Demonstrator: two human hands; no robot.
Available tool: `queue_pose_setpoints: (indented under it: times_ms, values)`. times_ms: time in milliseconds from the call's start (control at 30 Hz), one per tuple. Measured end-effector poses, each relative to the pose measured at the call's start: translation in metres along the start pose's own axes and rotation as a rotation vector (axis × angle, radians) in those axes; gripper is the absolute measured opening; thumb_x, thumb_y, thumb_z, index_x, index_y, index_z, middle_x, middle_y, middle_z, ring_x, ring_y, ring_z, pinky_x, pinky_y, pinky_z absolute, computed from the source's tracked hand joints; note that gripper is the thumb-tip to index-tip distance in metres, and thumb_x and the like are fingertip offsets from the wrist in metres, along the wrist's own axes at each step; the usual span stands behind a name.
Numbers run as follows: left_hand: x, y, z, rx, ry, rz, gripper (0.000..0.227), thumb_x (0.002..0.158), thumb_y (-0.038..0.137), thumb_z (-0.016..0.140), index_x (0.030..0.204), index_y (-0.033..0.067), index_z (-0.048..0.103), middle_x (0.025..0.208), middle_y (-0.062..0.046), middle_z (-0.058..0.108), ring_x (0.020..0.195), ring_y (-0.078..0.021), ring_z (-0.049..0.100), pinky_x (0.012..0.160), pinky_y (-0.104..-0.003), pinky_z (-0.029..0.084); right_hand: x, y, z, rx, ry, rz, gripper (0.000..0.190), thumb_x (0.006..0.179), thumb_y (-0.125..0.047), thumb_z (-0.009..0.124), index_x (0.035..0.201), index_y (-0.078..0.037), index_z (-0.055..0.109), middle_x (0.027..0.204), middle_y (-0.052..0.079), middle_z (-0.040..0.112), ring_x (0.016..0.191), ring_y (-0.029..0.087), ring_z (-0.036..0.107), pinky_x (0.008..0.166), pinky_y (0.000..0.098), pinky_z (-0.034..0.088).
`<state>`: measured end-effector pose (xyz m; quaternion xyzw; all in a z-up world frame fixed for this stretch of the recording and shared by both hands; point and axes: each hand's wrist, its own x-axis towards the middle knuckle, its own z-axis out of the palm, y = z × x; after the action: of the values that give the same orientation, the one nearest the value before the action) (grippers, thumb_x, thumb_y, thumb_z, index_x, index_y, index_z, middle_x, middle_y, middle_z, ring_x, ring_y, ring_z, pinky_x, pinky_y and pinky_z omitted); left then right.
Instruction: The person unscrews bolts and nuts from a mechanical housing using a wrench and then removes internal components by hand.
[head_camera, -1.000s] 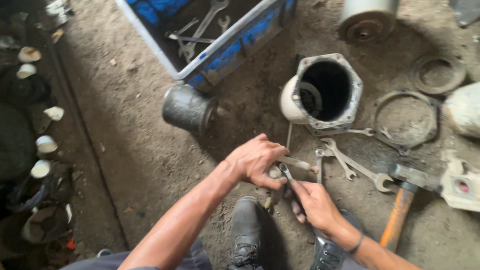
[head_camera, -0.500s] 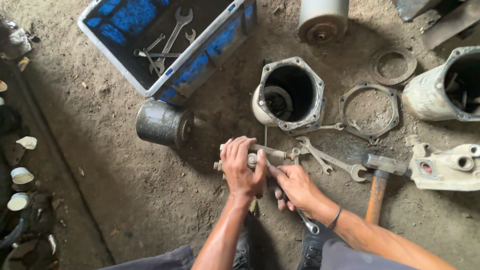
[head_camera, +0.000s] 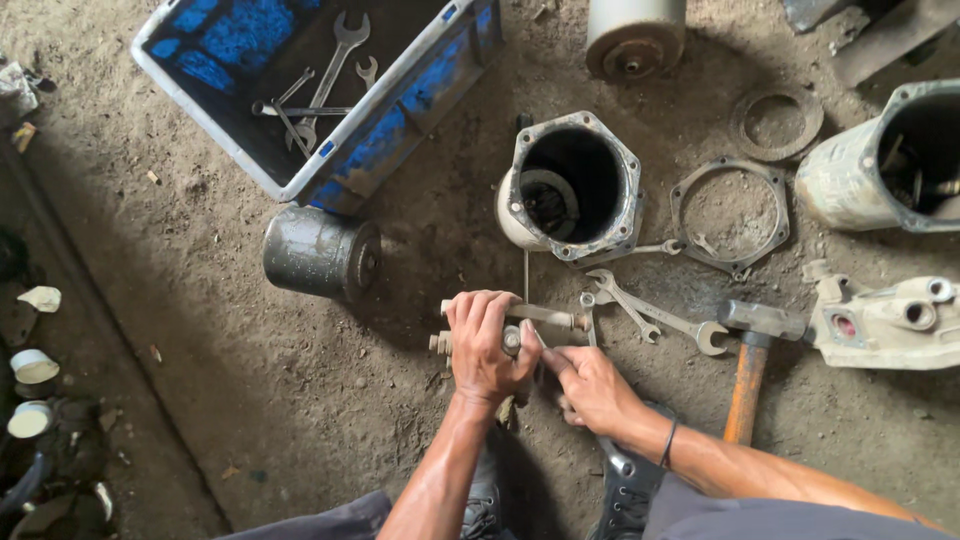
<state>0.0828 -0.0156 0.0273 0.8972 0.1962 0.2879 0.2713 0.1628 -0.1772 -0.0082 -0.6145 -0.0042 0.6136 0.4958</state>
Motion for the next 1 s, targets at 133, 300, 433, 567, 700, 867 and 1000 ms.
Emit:
queue_pose_setpoints:
  times_ms: [133,300,433,567,700,867,1000]
  values:
    - [0.005,-0.011,-0.003,0.01,-0.08,0.011,0.031,0.082,0.027,0.067,0.104,0.0052,0.065,0.101,-0.012,0.065,0.1,-0.0313,0.06,0.095,-0.045,0.042,0.001,0.003,0.0,-0.365,0.101,-0.169,0.038,0.103,-0.036,0.052,0.105,-0.006,0.074,0.053,-0.002,0.05,0.045,0.005,0.046,0.041,0.024,0.037]
    - [0.016,-0.013,-0.002,-0.016,-0.042,-0.033,0.032,0.084,0.031,0.065,0.104,0.0045,0.065,0.099,-0.012,0.064,0.098,-0.0316,0.06,0.093,-0.045,0.041,-0.016,-0.013,0.002,0.135,-0.018,0.053,0.031,0.104,-0.032,0.049,0.101,-0.004,0.062,0.061,0.003,0.054,0.043,0.009,0.041,0.039,0.0249,0.032]
    - [0.015,-0.032,-0.012,-0.127,-0.068,-0.079,0.03,0.088,0.03,0.059,0.104,0.0044,0.066,0.101,-0.013,0.065,0.101,-0.0326,0.059,0.096,-0.044,0.041,-0.019,-0.019,0.004,0.034,-0.017,-0.11,0.027,0.103,-0.027,0.047,0.101,-0.004,0.06,0.065,0.003,0.059,0.044,0.009,0.047,0.04,0.0244,0.037]
    - [0.02,-0.038,-0.012,-0.195,-0.141,-0.044,0.028,0.091,0.027,0.056,0.104,0.0044,0.066,0.103,-0.012,0.066,0.103,-0.0319,0.06,0.098,-0.044,0.043,-0.017,-0.024,0.01,-0.006,-0.065,-0.095,0.026,0.105,-0.025,0.048,0.099,-0.002,0.057,0.069,0.004,0.06,0.046,0.01,0.053,0.04,0.0252,0.04]
    - [0.021,-0.033,-0.014,-0.196,-0.171,-0.021,0.028,0.09,0.027,0.057,0.103,0.0045,0.066,0.103,-0.011,0.066,0.102,-0.0315,0.06,0.098,-0.043,0.043,-0.017,-0.032,0.023,-0.032,-0.042,-0.066,0.03,0.106,-0.028,0.046,0.1,0.0,0.057,0.069,0.008,0.062,0.045,0.016,0.06,0.036,0.0298,0.043]
    - [0.022,-0.025,-0.015,-0.202,-0.208,0.021,0.029,0.086,0.027,0.063,0.102,0.0036,0.066,0.101,-0.012,0.065,0.099,-0.0319,0.059,0.095,-0.043,0.043,-0.026,-0.042,0.028,0.08,-0.07,0.174,0.031,0.102,-0.032,0.042,0.104,-0.006,0.057,0.068,0.011,0.065,0.047,0.02,0.069,0.04,0.0327,0.054]
    - [0.022,-0.025,-0.022,-0.224,-0.246,0.025,0.028,0.085,0.025,0.065,0.103,0.0037,0.066,0.103,-0.012,0.065,0.101,-0.0321,0.059,0.096,-0.043,0.044,-0.023,-0.04,0.021,-0.243,-0.017,0.127,0.036,0.104,-0.036,0.046,0.106,-0.009,0.07,0.064,0.008,0.066,0.044,0.016,0.061,0.038,0.0296,0.047]
